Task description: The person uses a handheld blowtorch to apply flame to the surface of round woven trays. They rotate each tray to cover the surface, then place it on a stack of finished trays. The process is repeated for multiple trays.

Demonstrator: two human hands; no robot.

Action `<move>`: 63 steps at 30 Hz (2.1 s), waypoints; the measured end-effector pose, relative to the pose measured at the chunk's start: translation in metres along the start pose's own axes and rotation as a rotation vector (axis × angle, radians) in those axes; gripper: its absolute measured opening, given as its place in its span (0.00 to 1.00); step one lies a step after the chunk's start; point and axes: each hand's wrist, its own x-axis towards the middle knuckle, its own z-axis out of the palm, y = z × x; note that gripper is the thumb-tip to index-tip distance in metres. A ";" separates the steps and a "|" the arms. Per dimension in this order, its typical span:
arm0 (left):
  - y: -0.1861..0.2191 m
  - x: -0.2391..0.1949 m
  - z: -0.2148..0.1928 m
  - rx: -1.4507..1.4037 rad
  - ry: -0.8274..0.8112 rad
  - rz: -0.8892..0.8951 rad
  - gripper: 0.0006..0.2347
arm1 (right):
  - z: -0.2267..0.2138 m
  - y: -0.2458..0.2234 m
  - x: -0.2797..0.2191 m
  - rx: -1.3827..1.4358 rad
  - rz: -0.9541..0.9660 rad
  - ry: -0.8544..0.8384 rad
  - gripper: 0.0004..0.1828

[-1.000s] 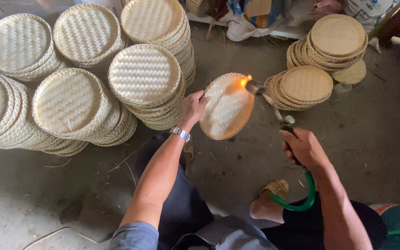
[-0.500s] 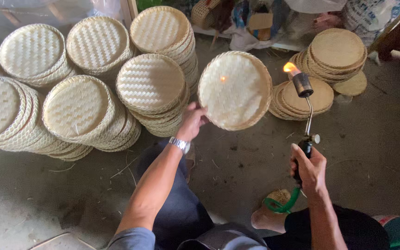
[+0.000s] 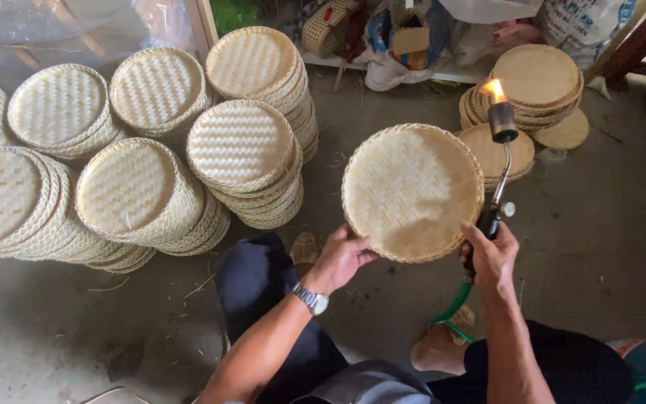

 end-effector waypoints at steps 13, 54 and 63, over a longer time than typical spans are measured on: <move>0.114 0.034 0.003 1.250 -0.196 0.487 0.33 | -0.046 -0.064 -0.004 -0.425 0.106 -0.265 0.11; 0.054 0.066 -0.071 0.944 0.374 0.280 0.12 | 0.031 -0.079 -0.039 -0.663 0.191 -0.524 0.20; 0.051 0.066 -0.076 1.141 0.382 0.478 0.14 | 0.022 -0.086 -0.019 -0.758 0.232 -0.447 0.22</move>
